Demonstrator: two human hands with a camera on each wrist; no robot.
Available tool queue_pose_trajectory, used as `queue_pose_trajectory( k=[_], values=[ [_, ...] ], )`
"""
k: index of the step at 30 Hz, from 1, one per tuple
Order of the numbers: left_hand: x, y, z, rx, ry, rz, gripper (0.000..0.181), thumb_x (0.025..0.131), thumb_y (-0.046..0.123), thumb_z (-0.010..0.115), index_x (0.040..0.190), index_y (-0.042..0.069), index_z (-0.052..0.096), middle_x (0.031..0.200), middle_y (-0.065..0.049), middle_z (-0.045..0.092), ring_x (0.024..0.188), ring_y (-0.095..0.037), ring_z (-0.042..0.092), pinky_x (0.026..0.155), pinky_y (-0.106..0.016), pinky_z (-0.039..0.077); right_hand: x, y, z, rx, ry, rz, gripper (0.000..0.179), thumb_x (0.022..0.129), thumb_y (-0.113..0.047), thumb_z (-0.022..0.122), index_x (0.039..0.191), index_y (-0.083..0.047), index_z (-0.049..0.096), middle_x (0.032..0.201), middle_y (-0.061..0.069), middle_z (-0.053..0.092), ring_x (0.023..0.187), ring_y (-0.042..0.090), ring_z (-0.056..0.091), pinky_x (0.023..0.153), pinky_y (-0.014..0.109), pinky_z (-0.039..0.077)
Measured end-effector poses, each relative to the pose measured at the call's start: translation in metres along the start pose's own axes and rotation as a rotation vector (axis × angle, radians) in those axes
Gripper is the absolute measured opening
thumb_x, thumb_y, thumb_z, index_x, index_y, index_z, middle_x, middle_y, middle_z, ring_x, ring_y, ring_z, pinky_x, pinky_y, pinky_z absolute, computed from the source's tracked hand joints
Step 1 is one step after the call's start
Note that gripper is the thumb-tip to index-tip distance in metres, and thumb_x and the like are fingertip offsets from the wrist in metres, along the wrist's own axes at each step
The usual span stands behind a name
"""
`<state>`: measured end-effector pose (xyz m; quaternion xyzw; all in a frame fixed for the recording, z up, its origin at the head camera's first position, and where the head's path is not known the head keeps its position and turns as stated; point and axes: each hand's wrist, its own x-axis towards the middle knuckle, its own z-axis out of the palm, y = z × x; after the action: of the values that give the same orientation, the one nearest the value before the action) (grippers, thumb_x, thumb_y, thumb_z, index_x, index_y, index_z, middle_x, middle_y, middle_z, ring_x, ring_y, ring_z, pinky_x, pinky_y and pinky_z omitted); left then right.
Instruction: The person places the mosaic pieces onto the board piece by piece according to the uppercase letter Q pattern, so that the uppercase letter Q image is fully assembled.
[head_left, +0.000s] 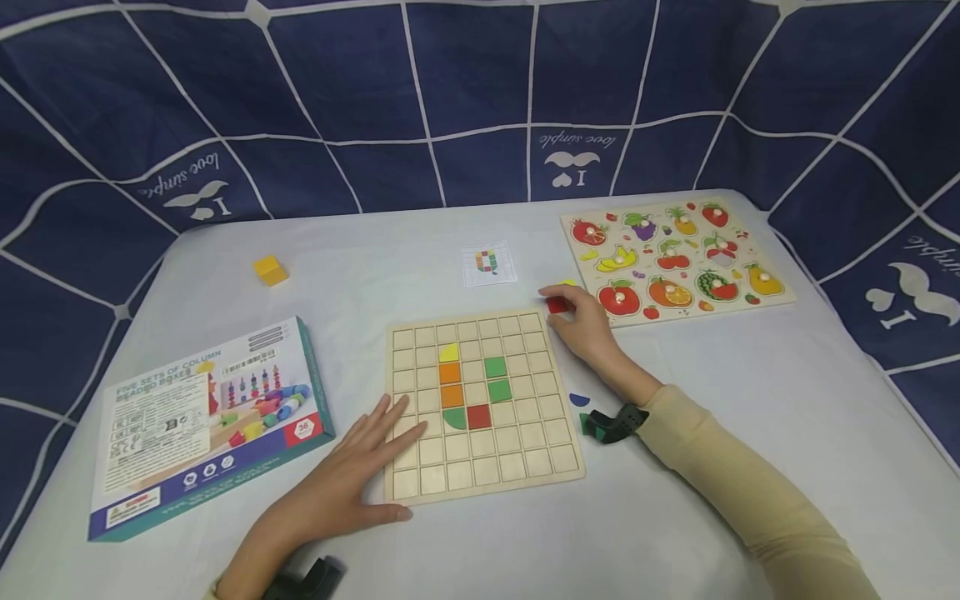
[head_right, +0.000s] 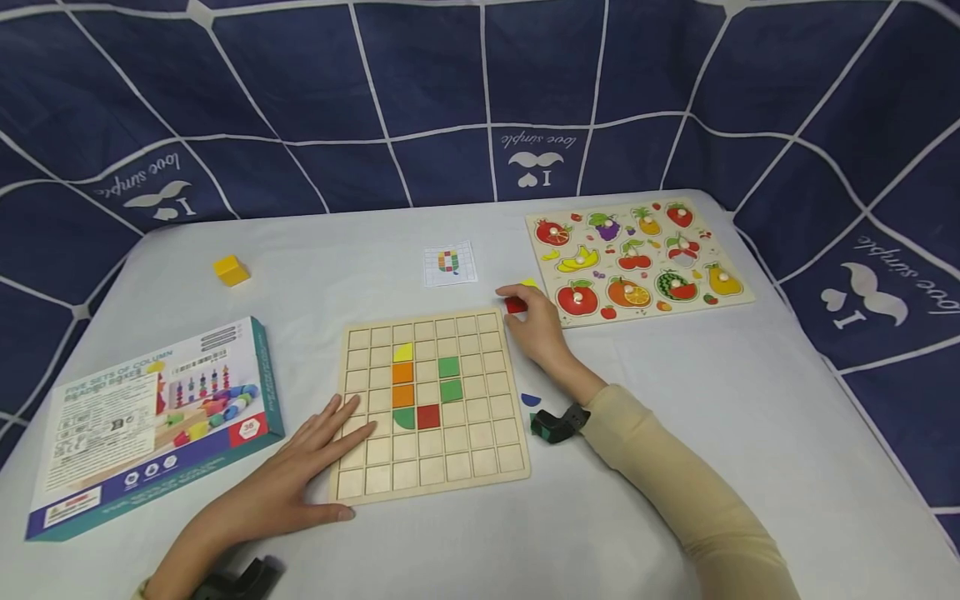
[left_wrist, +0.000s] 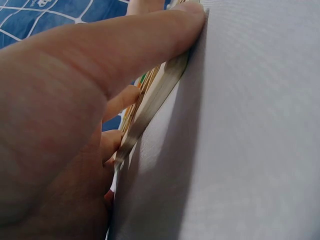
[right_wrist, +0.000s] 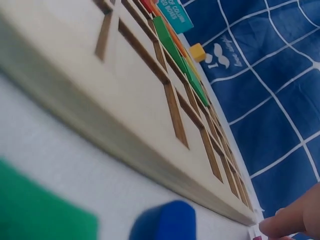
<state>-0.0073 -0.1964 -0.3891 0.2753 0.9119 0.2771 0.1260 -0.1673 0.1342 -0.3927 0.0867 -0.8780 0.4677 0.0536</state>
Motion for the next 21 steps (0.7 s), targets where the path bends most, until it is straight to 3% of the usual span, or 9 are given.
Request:
queue_pose_trajectory(
  k=[10, 21],
  values=[
    [0.0001, -0.0004, -0.0003, 0.001, 0.002, -0.003, 0.102, 0.064, 0.04, 0.083, 0.149, 0.027, 0.027, 0.156, 0.002, 0.004, 0.14, -0.023, -0.004, 0.108, -0.027, -0.006, 0.0032, 0.0033, 0.0049, -0.029, 0.016, -0.027, 0.036, 0.08, 0.013, 0.063, 0.113, 0.002, 0.063, 0.112, 0.016, 0.059, 0.104, 0.027, 0.052, 0.089, 0.04, 0.042],
    [0.0006, 0.0002, -0.0001, 0.003, -0.004, -0.002, 0.103, 0.064, 0.039, 0.084, 0.149, 0.027, 0.027, 0.156, 0.001, 0.004, 0.14, -0.023, -0.003, 0.108, -0.027, -0.005, 0.001, 0.0052, 0.0028, -0.039, 0.032, 0.022, 0.035, 0.081, 0.007, 0.067, 0.115, 0.001, 0.063, 0.114, 0.015, 0.06, 0.108, 0.027, 0.053, 0.09, 0.039, 0.042]
  ],
)
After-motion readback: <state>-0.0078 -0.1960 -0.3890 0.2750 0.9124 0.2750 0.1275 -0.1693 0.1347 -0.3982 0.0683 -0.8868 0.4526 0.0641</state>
